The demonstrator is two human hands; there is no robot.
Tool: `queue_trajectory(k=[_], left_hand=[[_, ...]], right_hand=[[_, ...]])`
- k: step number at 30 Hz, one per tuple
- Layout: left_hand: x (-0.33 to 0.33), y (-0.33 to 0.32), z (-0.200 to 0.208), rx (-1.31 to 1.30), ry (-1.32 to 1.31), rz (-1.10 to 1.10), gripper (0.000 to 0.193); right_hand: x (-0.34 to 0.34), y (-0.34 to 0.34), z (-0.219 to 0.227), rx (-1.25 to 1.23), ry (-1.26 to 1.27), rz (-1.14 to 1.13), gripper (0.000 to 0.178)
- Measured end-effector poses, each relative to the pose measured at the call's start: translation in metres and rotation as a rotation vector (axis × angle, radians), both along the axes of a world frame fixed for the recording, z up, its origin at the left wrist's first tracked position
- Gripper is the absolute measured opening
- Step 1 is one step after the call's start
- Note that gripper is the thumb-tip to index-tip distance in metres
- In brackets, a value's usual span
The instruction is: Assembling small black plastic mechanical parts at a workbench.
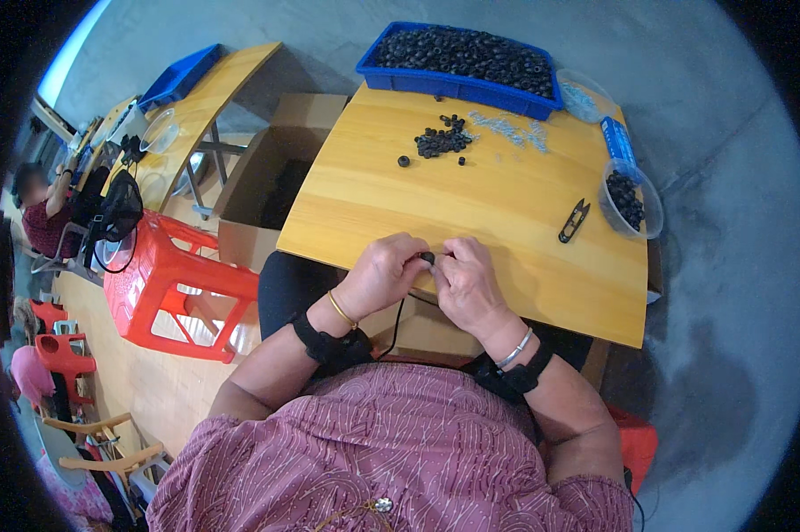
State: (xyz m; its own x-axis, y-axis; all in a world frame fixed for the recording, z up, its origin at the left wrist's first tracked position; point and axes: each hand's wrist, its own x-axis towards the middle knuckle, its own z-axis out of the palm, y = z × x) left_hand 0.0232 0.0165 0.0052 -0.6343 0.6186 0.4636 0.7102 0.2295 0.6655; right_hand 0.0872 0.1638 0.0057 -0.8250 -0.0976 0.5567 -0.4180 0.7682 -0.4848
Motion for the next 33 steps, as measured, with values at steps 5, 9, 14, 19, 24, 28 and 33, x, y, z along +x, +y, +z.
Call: queue_trajectory(k=[5,9,14,19,24,28,33], left_hand=[[-0.004,0.001,-0.001,-0.061,0.013,-0.016,0.012],[-0.005,0.002,-0.005,-0.089,0.029,-0.03,0.01],[-0.002,0.002,0.0,-0.134,0.049,-0.047,0.01],[-0.001,0.006,0.005,-0.191,0.071,-0.059,0.008],[0.002,0.014,0.013,-0.246,0.098,-0.081,0.009],[-0.001,0.018,0.017,-0.277,0.089,-0.102,0.009],[-0.003,0.022,0.019,-0.257,0.014,-0.11,0.006]], right_hand=[[0.003,-0.002,0.0,0.034,0.005,0.0,0.01],[0.006,-0.002,0.001,0.091,0.006,-0.014,0.012],[0.007,0.006,-0.002,0.01,-0.019,0.003,0.007],[-0.001,0.016,-0.004,-0.098,-0.01,0.031,0.008],[-0.013,0.019,-0.006,-0.001,-0.107,-0.194,0.018],[-0.008,0.003,-0.005,0.175,-0.096,-0.322,0.014],[-0.009,0.004,-0.009,0.149,-0.086,-0.322,0.012]])
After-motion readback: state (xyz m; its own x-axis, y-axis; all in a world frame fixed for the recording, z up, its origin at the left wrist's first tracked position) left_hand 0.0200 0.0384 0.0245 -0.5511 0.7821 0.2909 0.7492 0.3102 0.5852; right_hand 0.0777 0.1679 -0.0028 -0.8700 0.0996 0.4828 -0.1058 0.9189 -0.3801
